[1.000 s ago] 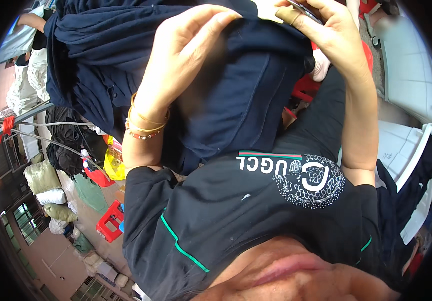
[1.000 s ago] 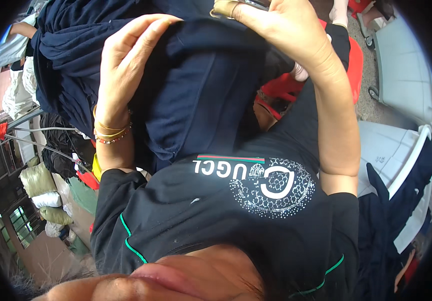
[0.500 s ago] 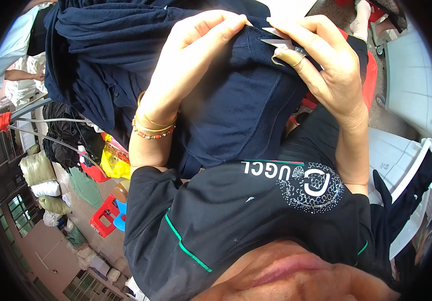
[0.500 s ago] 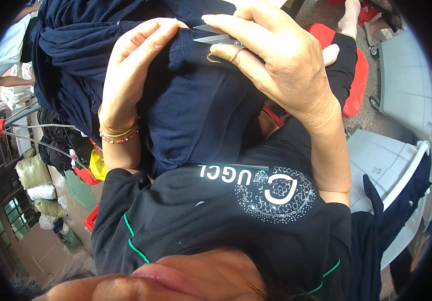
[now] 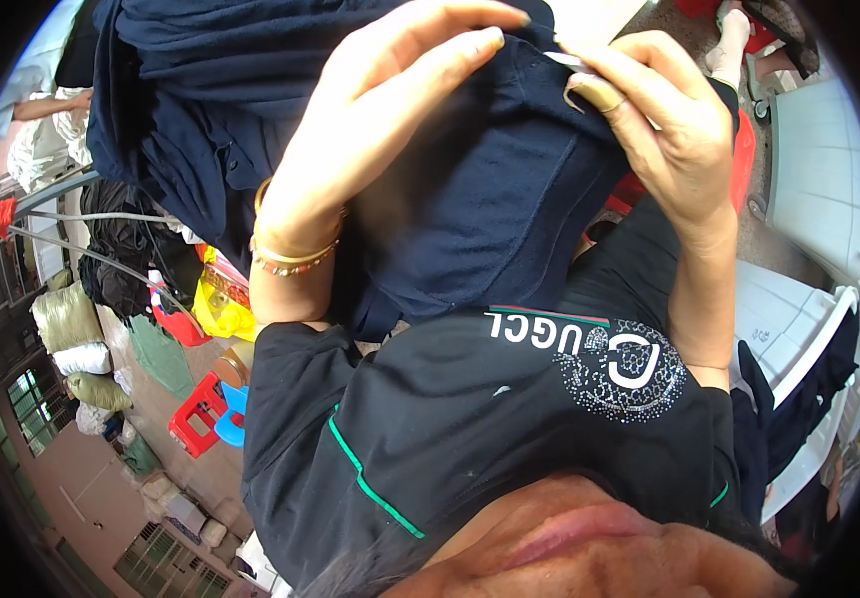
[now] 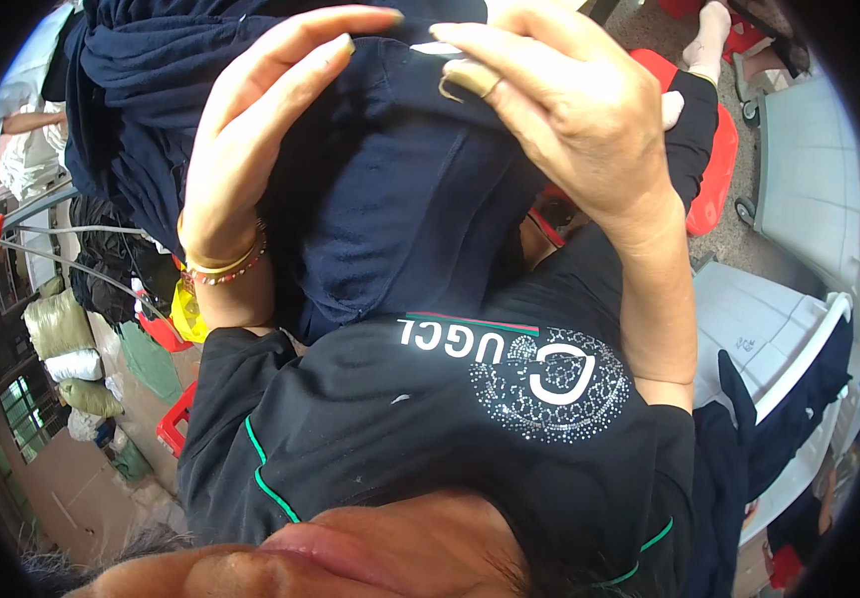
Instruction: Trimming loose threads from navy blue shirts using small thread snips.
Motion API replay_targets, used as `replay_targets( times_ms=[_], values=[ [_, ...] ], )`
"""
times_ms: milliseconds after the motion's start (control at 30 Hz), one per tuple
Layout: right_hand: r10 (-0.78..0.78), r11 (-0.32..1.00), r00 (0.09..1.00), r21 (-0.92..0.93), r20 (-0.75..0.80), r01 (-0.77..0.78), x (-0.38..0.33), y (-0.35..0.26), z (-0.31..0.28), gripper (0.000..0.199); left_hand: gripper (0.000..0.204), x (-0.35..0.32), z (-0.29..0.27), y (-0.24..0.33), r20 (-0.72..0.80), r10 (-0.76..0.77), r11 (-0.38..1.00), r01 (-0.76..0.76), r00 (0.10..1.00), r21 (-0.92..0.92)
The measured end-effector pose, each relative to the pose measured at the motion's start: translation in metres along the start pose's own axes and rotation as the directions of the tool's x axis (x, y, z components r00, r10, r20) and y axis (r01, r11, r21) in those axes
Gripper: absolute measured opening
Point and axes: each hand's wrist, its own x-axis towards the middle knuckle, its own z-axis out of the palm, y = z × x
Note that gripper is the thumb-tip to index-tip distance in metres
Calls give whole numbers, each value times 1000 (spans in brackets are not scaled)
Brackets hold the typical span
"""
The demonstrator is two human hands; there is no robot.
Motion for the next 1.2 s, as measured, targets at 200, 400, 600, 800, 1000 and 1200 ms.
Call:
replay_targets(
  times_ms=[200, 400, 600, 800, 1000, 1200],
  values=[
    [-191, 965, 982, -184, 0, 187, 9, -8, -13, 31, 36, -36, -24, 10, -15, 207, 799, -161, 978, 579],
    [-124, 984, 990, -125, 60, 130, 19, -37, 5, 40, 21, -40, -20, -21, -157, 279, 845, -164, 947, 509],
    [-157, 981, 983, -97, 95, 166, 30, -42, 13, 43, 18, -41, -30, -45, -194, 81, 996, -70, 978, 61],
    [2, 995, 992, -98, 128, 11, 44, -63, 13, 39, 21, -42, -26, -47, -236, -25, 981, -22, 971, -191],
    [-191, 970, 971, -124, 142, 209, 35, -34, 22, 43, 20, -19, -27, -54, -65, 580, 756, -566, 812, -329],
    [-175, 979, 966, -75, 191, 192, 41, -45, 20, 41, 22, -19, -26, -61, -88, 538, 774, -532, 839, -342]
  ],
)
